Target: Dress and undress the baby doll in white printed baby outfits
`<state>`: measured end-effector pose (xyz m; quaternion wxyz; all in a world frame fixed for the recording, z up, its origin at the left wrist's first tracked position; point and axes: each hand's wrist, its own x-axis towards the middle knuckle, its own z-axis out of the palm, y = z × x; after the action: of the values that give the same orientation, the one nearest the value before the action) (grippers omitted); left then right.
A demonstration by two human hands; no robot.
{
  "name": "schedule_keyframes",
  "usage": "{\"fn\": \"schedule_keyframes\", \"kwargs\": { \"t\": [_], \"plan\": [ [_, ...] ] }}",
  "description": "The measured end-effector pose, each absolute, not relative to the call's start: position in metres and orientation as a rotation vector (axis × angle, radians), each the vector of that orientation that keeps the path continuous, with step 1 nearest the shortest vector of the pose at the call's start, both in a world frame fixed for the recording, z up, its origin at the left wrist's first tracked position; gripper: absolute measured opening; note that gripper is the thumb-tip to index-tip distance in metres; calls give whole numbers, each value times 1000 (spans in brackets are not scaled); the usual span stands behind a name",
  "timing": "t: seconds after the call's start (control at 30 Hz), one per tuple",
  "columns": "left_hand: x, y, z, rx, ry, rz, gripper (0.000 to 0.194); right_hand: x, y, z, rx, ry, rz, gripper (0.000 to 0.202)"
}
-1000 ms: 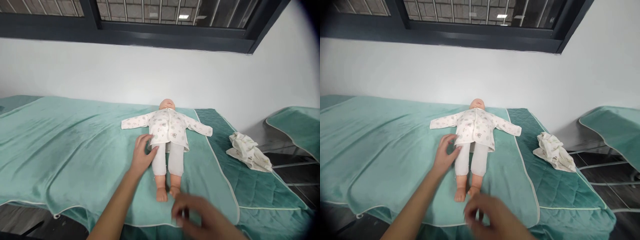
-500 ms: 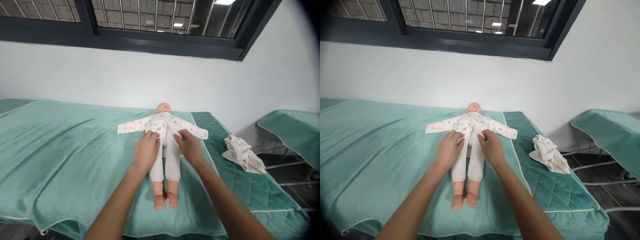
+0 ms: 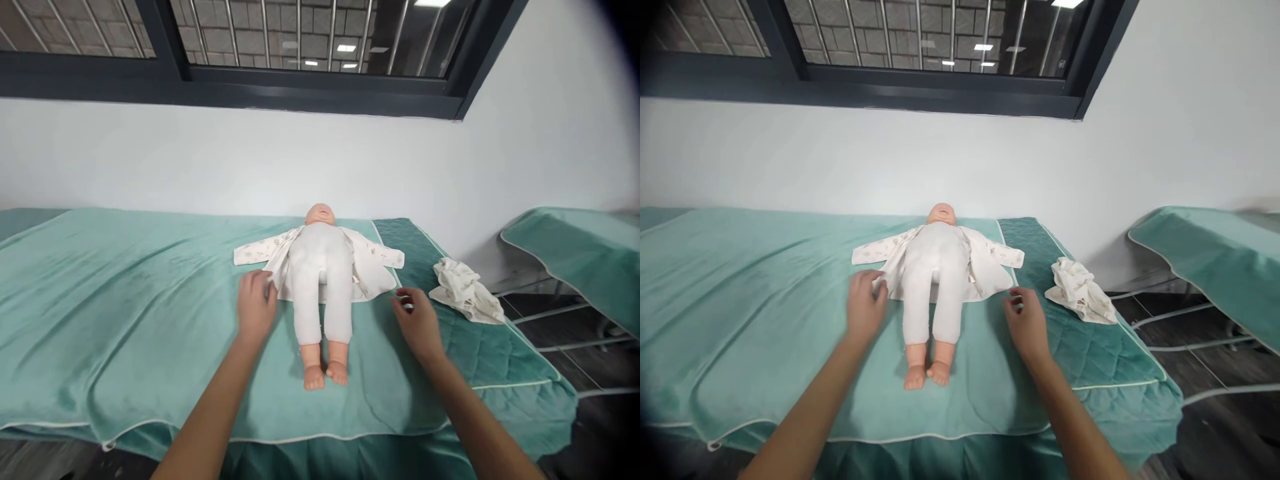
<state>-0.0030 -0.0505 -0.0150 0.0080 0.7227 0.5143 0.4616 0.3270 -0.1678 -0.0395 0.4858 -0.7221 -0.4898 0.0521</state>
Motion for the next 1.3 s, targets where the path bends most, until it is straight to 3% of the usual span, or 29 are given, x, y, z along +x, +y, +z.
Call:
{"fn": "schedule_keyframes", "kwargs": {
  "t": [0.13,0.27,0.57,0.7,0.83,0.93,1.1,1.2,1.3],
  "plan": [
    [8,-57,-12,2794,1362,954,22,293,-163,-35,-1693,-1723,-149,29],
    [7,-54,-12,2855,1361,809,20,283,-165,-31,-1791,-1904,-239,30],
    [4,-54,-9,2850,1334,856,21,283,-171,-28,-1899,-1909,-300,26],
    [2,-56,-10,2805,1319,985,25,326,-172,-8,-1866,-2035,-385,37],
    [-2,-56,-13,2683,1275,1147,26,404,-175,11,-2204,-1626,-615,54],
    [-6,-60,-13,2541,1250,1206,25,446,-182,11,-2532,-1407,-260,72],
    [-1,-81,-1,2247,1221,1101,27,453,-186,30,-2487,-1554,130,59],
    [10,-96,21,2182,1086,901,24,424,-186,72,-2362,-1558,253,54],
    [19,-111,53,2145,1050,827,20,374,-190,121,-1768,-1456,838,51]
  ]
}}
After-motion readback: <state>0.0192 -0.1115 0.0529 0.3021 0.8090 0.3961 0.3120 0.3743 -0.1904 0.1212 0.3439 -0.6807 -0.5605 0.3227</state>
